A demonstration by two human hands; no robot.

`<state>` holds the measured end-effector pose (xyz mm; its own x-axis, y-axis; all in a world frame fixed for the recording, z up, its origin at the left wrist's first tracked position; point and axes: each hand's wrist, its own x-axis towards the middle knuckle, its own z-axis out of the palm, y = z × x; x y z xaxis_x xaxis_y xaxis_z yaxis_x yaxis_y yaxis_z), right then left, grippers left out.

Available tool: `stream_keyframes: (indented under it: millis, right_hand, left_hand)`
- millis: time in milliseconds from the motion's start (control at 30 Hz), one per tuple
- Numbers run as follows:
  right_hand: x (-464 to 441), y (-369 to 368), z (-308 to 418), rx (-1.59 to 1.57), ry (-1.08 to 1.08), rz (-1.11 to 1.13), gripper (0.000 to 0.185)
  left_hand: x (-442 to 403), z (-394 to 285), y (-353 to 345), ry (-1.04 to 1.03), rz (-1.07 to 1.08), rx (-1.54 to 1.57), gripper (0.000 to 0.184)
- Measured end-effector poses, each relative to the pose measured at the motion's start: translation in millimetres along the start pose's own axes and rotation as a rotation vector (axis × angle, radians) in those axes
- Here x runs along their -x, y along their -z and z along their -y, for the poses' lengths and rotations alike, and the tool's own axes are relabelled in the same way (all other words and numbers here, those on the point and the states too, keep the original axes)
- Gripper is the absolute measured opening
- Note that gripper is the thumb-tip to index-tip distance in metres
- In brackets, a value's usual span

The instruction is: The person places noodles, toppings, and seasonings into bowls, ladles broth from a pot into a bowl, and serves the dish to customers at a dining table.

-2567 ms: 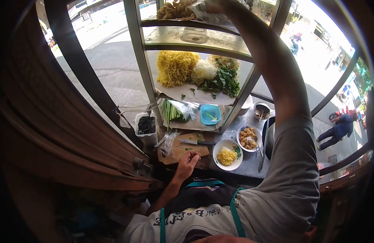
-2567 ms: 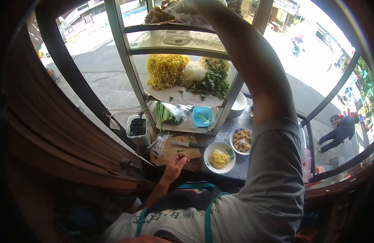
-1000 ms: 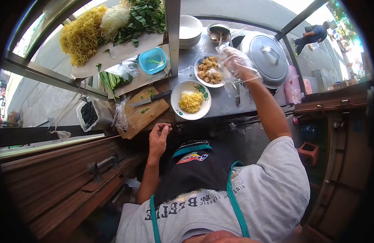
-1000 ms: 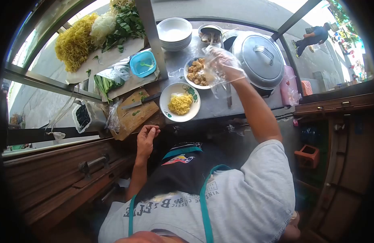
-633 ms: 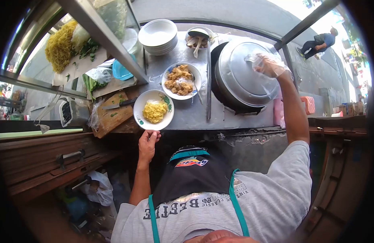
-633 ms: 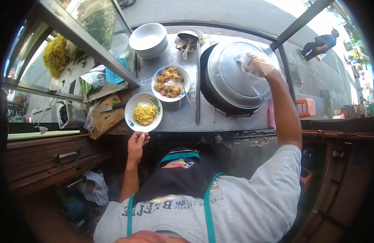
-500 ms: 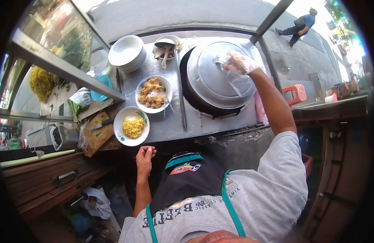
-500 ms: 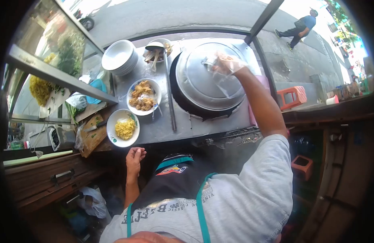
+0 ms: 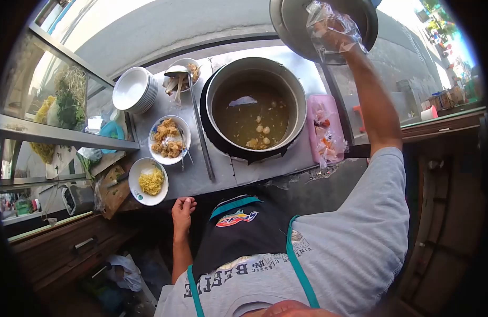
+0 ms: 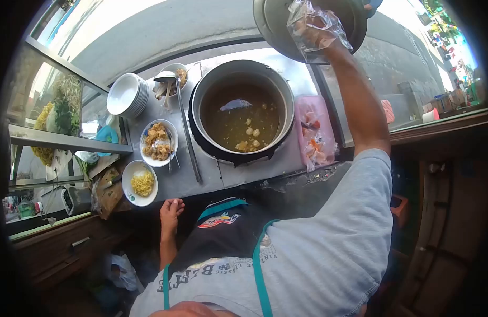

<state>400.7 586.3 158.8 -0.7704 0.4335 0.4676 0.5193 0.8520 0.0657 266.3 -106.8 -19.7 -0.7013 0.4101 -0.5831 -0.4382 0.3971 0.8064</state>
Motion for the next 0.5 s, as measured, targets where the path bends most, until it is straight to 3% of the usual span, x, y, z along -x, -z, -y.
stream_keyframes:
  millis: [33,167,300,400,500]
  right_hand:
    - [-3,-9,-5,0.179,-0.023,0.064,0.039]
    - [-12,-53,-10,0.402,0.055,0.126,0.042]
    - [-20,-69,-9,0.465,0.098,0.114,0.044]
    - [-29,-50,10,0.397,-0.077,0.403,0.050]
    - [-12,-29,40,0.573,0.147,0.018,0.066]
  left_hand:
    - [0,-1,-4,-0.003,-0.002,0.008,0.019]
    - [1,4,-10,0.055,-0.077,0.056,0.020]
    - [5,13,2,0.072,-0.141,0.112,0.019]
    - [8,15,10,0.094,-0.154,0.098,0.018]
    - [6,16,11,0.099,-0.136,0.099,0.019]
